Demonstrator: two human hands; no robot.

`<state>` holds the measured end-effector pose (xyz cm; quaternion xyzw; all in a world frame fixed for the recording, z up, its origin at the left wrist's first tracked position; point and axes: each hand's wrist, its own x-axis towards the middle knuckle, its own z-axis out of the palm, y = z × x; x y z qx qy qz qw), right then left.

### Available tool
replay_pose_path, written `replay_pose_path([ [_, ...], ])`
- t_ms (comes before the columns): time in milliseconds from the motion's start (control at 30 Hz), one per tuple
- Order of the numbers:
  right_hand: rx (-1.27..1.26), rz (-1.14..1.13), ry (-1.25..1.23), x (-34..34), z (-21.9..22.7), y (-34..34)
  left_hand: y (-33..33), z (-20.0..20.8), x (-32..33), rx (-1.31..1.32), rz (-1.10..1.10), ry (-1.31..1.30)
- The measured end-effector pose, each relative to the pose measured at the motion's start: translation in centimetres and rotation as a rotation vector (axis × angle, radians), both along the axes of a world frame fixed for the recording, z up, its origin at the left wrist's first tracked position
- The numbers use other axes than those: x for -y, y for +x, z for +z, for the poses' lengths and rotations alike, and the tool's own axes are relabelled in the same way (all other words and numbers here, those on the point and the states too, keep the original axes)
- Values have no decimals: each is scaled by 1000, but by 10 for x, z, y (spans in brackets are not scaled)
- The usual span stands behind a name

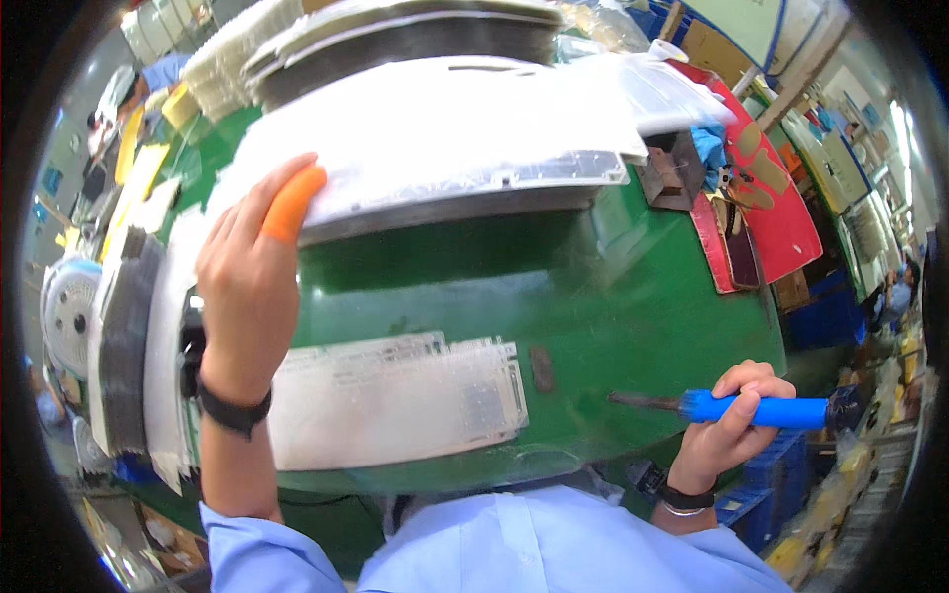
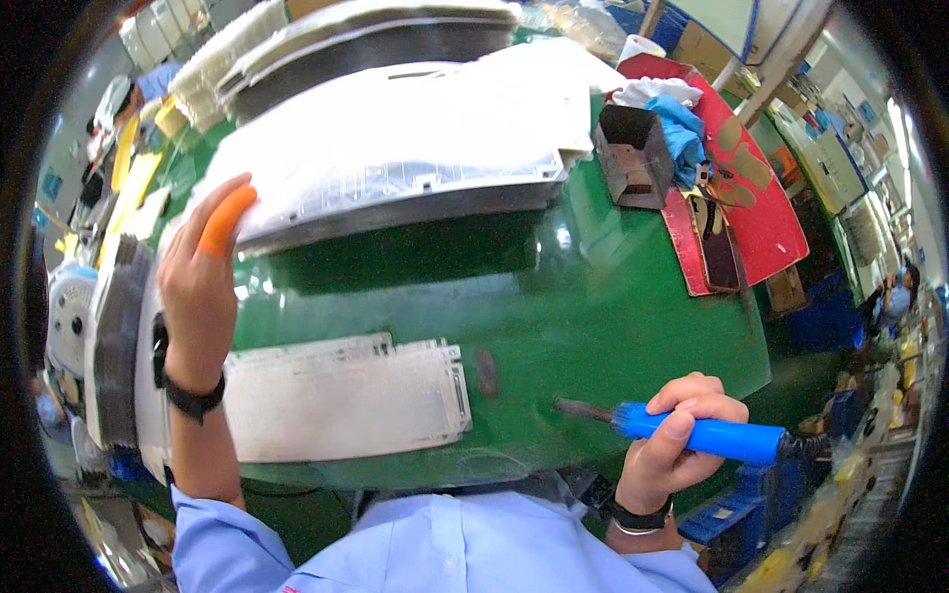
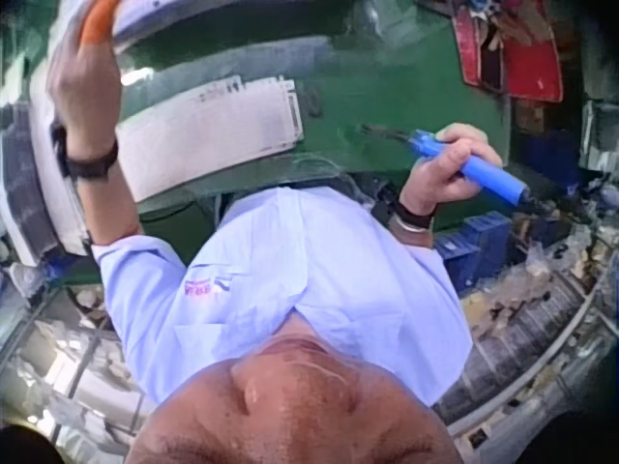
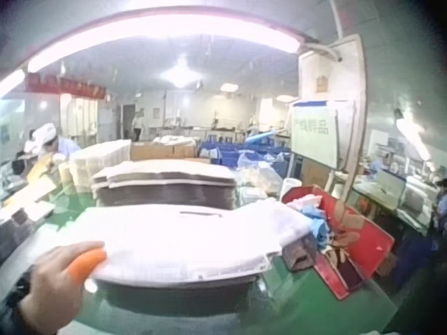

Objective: Soldering and assembling electronic components onto circuit boards at a factory workstation.

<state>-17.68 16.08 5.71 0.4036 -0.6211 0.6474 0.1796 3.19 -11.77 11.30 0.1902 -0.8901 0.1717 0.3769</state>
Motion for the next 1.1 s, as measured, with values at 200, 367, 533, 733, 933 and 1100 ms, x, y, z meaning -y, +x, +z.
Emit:
replay_pose_path([
  [200,-16,-139,23,2,-6,-11,74,-52,-92,378,38,294],
  [367,-59,-58,36,26,2,-4,99,-98,-130,448,131,443],
  [533,-86,70,39,52,5,12,107,-108,-135,441,179,476],
  [733,-101,73,100,67,7,19,108,-108,-134,477,168,590],
  [933,-109,44,117,66,6,15,109,-116,-128,399,145,667],
  [1100,-41,135,129,74,-2,22,109,-118,-127,376,137,665],
])
